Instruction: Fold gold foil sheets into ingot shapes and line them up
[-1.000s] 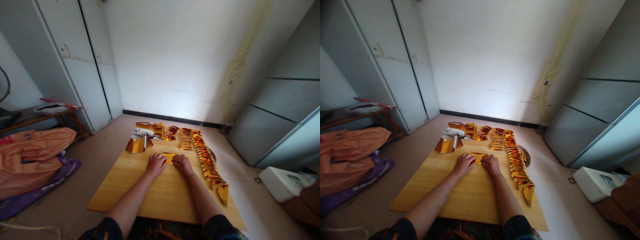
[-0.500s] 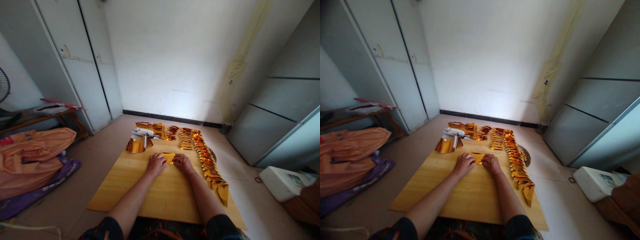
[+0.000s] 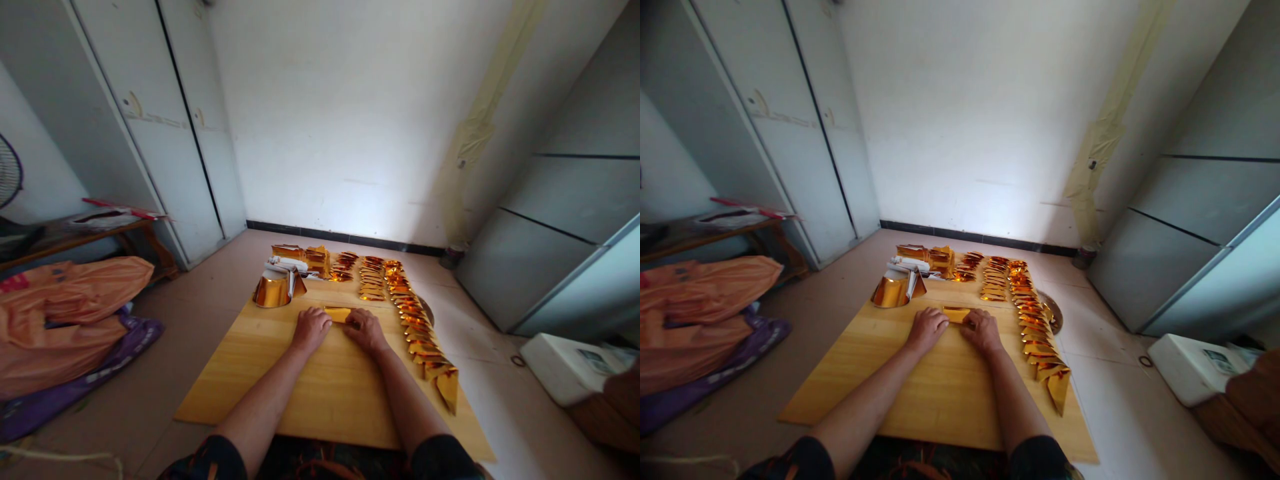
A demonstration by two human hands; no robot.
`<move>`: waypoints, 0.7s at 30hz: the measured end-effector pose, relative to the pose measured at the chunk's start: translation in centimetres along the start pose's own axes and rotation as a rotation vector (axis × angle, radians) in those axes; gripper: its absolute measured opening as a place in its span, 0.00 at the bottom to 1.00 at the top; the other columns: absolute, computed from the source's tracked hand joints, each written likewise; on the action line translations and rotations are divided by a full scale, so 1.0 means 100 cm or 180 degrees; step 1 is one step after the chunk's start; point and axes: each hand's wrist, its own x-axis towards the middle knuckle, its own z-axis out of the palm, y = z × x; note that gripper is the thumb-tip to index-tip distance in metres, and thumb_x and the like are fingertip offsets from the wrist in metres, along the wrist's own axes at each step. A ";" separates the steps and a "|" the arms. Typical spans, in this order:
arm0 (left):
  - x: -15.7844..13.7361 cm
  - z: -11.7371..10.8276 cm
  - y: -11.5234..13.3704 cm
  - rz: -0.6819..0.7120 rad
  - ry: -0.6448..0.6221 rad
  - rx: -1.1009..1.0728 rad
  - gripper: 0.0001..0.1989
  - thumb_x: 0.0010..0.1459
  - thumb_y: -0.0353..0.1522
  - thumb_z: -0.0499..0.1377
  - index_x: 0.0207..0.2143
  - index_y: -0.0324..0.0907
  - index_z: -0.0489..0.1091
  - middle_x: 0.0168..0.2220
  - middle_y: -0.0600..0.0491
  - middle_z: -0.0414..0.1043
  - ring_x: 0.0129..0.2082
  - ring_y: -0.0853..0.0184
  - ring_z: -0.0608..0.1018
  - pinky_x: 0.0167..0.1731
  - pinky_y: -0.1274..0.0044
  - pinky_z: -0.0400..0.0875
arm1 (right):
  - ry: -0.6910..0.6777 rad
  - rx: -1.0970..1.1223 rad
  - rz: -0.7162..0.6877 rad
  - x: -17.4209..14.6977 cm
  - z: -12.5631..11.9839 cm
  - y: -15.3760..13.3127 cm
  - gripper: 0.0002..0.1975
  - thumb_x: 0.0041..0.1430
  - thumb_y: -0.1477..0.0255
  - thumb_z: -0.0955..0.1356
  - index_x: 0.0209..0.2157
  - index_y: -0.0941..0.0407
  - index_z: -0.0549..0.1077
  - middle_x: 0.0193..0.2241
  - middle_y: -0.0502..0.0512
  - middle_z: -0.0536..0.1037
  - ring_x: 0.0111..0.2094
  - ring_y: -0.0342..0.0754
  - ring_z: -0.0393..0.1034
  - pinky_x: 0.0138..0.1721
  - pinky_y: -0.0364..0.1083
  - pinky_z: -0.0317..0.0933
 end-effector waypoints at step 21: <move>0.007 -0.002 0.002 -0.0719 -0.0060 0.0228 0.08 0.59 0.36 0.56 0.31 0.44 0.73 0.38 0.52 0.73 0.42 0.64 0.71 0.41 0.73 0.62 | 0.0493 -0.0571 0.0552 0.006 0.012 0.006 0.12 0.57 0.67 0.66 0.22 0.55 0.72 0.27 0.54 0.73 0.31 0.46 0.66 0.33 0.42 0.56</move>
